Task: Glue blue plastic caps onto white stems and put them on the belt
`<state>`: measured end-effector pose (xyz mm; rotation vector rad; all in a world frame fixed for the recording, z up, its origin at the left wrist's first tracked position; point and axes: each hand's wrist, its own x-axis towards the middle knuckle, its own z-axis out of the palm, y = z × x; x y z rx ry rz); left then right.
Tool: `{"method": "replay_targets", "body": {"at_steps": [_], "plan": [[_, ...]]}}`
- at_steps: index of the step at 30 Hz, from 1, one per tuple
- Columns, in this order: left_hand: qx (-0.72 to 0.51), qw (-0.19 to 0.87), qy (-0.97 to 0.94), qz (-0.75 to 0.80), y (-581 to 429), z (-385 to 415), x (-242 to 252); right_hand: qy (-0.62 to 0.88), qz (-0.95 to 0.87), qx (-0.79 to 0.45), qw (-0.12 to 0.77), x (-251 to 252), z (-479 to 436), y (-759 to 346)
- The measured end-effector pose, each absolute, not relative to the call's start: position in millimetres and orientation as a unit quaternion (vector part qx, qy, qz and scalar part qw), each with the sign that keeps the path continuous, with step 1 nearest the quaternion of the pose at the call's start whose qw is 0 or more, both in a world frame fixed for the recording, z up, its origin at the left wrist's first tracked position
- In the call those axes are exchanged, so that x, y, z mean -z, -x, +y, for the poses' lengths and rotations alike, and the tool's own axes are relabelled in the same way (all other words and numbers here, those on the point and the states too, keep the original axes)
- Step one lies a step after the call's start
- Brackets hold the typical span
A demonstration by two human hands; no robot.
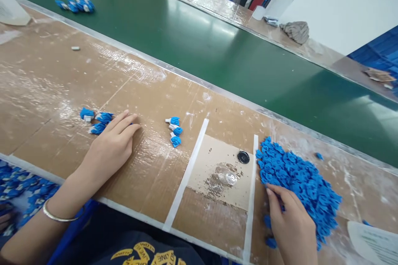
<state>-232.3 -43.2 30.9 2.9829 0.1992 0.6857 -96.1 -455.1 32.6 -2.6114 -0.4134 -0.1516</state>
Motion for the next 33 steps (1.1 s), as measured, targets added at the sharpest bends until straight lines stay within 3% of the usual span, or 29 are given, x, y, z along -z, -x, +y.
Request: {"method": "replay_targets", "body": {"at_steps": [4, 9, 14, 20, 27, 33], "plan": [[-0.225, 0.04, -0.972, 0.049, 225, -51, -45, 0.945, -0.097, -0.035, 0.311, -34, -455, 112], [-0.19, 0.047, -0.972, -0.133, 200, -82, -61, 0.923, -0.054, -0.033, 0.379, -21, -448, 118], [-0.13, -0.008, -0.963, -0.236, 181, -92, -65, 0.919, -0.203, 0.073, 0.33, -18, -446, 118], [-0.116, 0.006, -0.967, -0.225, 179, -87, -61, 0.91, -0.333, 0.136, 0.208, -16, -456, 118], [-0.125, 0.101, -0.967, -0.197, 192, -94, -51, 0.882, -0.415, 0.148, 0.166, -28, -458, 107], [-0.088, 0.391, -0.914, -0.069, 210, -121, -55, 0.874, -0.391, 0.11, 0.268, -57, -410, 115]]}}
